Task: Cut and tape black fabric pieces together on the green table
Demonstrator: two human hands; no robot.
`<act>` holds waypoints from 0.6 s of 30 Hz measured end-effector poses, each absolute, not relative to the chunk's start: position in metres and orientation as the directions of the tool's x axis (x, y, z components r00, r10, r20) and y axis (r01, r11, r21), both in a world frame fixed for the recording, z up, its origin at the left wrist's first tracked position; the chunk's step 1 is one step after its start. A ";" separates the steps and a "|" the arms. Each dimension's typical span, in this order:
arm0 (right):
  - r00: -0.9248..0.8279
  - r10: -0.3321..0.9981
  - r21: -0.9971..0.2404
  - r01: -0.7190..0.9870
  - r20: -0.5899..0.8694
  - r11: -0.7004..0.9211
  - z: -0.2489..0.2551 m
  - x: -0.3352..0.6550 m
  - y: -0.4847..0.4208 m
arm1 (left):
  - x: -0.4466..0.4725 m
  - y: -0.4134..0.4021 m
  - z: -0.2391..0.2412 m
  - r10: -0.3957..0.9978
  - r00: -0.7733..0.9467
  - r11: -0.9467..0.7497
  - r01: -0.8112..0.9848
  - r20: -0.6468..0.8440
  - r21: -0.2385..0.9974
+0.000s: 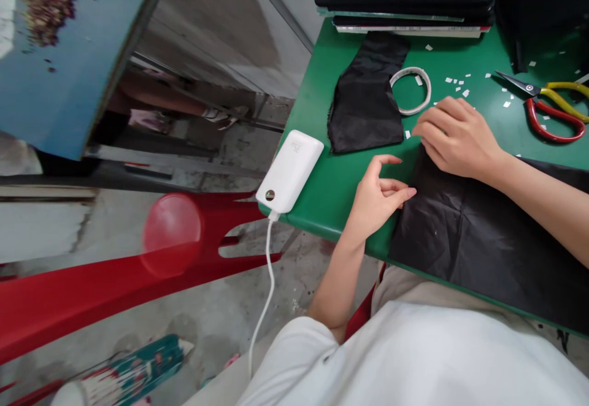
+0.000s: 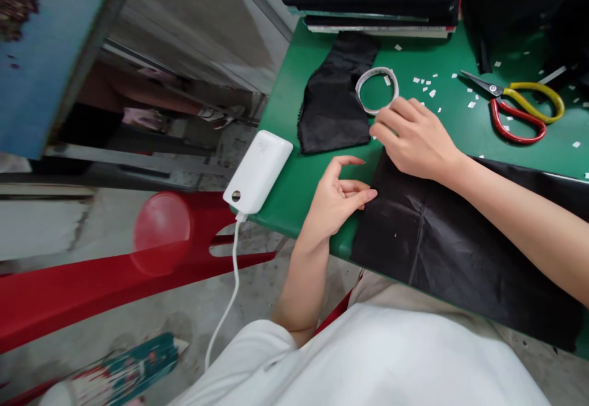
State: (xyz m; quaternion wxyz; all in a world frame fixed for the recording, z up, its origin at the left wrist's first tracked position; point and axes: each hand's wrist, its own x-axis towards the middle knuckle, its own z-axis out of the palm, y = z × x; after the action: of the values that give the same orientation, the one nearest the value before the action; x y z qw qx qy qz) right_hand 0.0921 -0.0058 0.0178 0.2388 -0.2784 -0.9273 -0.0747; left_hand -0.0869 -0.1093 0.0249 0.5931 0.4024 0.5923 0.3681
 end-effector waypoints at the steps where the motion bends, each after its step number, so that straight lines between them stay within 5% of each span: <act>1: -0.770 0.396 0.005 0.460 0.501 0.888 0.019 0.093 -0.007 | -0.087 -0.110 0.024 0.917 0.023 0.398 0.037 -0.399 0.917; 5: -0.847 0.196 -0.056 0.194 0.494 0.979 0.022 0.096 -0.012 | -0.084 -0.113 0.020 0.931 -0.008 0.365 0.035 -0.365 0.930; 18: -0.885 0.127 -0.199 0.040 0.448 0.979 0.030 0.098 -0.012 | -0.077 -0.124 0.015 0.990 -0.045 0.136 0.137 -0.131 0.981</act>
State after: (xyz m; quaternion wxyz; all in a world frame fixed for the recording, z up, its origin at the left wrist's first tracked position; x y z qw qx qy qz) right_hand 0.0977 -0.0122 0.0302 0.2359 -0.0434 -0.9664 0.0922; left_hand -0.0772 -0.1237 0.0152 0.4871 0.4901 0.5751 0.4379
